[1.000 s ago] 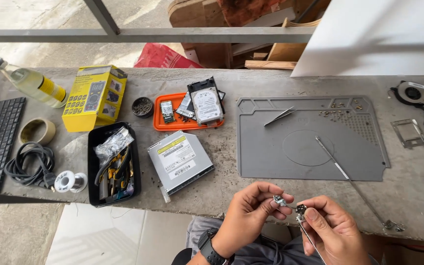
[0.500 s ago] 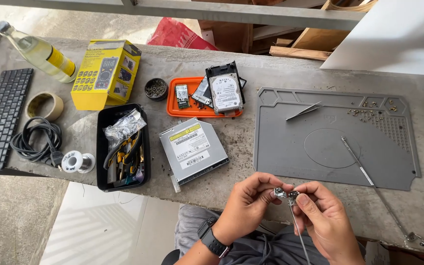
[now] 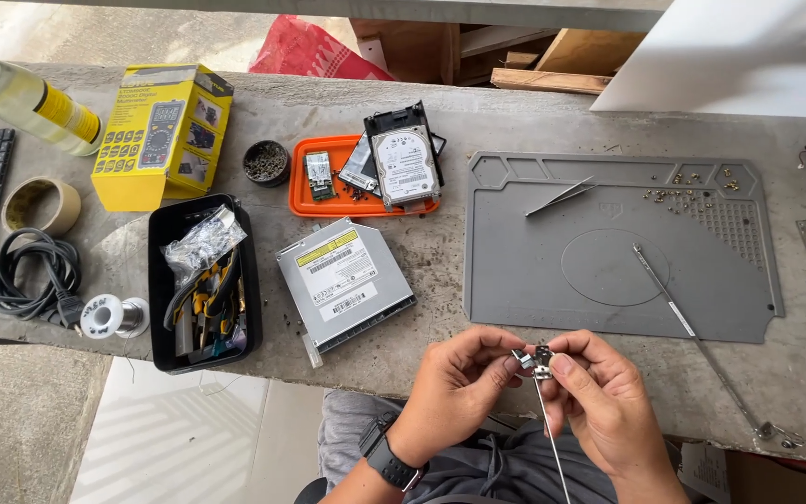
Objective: Inserting and aligning a small threaded nut into a metal bracket using fingers and a thin wire for guidance.
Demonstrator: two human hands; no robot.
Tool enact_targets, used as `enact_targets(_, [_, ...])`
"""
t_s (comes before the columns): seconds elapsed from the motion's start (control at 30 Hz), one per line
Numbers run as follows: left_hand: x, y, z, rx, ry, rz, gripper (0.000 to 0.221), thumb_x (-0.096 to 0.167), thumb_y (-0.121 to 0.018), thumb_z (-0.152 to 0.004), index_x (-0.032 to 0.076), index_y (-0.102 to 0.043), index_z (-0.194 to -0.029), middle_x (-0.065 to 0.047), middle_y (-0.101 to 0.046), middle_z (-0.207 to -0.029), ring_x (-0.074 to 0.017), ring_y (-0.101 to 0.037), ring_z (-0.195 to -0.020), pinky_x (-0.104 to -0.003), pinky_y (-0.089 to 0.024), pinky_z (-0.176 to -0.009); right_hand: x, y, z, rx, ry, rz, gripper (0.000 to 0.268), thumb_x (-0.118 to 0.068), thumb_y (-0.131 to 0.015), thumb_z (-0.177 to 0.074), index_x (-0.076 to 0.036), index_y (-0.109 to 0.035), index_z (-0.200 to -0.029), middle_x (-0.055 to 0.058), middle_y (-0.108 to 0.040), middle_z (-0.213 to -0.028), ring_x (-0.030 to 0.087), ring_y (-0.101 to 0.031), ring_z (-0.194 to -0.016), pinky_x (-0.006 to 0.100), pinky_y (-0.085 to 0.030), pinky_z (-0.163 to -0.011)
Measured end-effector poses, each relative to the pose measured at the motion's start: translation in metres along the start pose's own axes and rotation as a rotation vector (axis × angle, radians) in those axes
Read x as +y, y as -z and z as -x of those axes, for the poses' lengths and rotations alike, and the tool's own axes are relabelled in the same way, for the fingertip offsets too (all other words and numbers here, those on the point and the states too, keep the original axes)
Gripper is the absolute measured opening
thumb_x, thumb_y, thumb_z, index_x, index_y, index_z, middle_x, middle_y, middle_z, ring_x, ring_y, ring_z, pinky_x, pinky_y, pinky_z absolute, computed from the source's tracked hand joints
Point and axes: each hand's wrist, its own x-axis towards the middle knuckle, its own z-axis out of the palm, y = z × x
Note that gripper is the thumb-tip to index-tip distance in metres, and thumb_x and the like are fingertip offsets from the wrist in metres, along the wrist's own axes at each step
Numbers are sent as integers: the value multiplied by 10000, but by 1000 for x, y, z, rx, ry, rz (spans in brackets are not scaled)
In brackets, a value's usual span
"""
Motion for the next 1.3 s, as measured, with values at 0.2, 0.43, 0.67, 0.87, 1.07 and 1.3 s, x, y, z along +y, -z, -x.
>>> enact_targets(0.2, [2,2,-1,-15,-42,-179,167,-26,-734,-1107,74,-809,-1217,-44,-867,-1097,-134,-851,-982,-261,-695,-915,2,2,-1,35,-20,13,157,-132,-695,-1108,-13,-731,-1204,200,-773,-744,307,-682,-379,390,-528,-397])
enact_targets(0.43, [-2,2,1,-18,-31,-149,181,-51,-700,-1118,81,-777,-1215,-46,-842,-1059,-142,-807,-898,-279,-679,-856,1,-4,1,41,12,50,186,-149,-708,-1103,-1,-744,-1209,202,-768,-746,310,-694,-390,377,-552,-410])
enact_targets(0.67, [-4,2,1,-21,18,19,132,35,-628,-1176,59,-720,-1268,-107,-850,-1203,-176,-816,-958,-324,-710,-917,3,-2,1,7,32,9,219,-156,-681,-1118,10,-774,-1225,158,-715,-767,242,-634,-450,405,-599,-408])
enact_targets(0.87, [0,3,1,19,64,-39,265,177,-641,-1174,77,-778,-1378,-89,-857,-1050,-148,-804,-866,-297,-683,-861,2,-4,-1,3,21,-21,205,-149,-650,-1137,8,-746,-1227,160,-714,-791,248,-635,-458,417,-601,-402])
enact_targets(1.07, [-1,4,1,-3,63,-46,364,219,-724,-1138,40,-781,-1449,-70,-839,-992,-155,-803,-865,-281,-675,-861,-2,-7,1,9,14,-39,207,-149,-638,-1147,15,-746,-1213,159,-704,-813,256,-654,-481,414,-598,-410])
enact_targets(1.3, [-18,6,2,37,99,6,395,148,-873,-1038,66,-797,-1417,-4,-839,-1004,-94,-774,-870,-245,-629,-862,-30,7,-12,256,143,149,190,-101,-652,-1134,-2,-745,-1267,224,-699,-826,298,-634,-512,427,-565,-442])
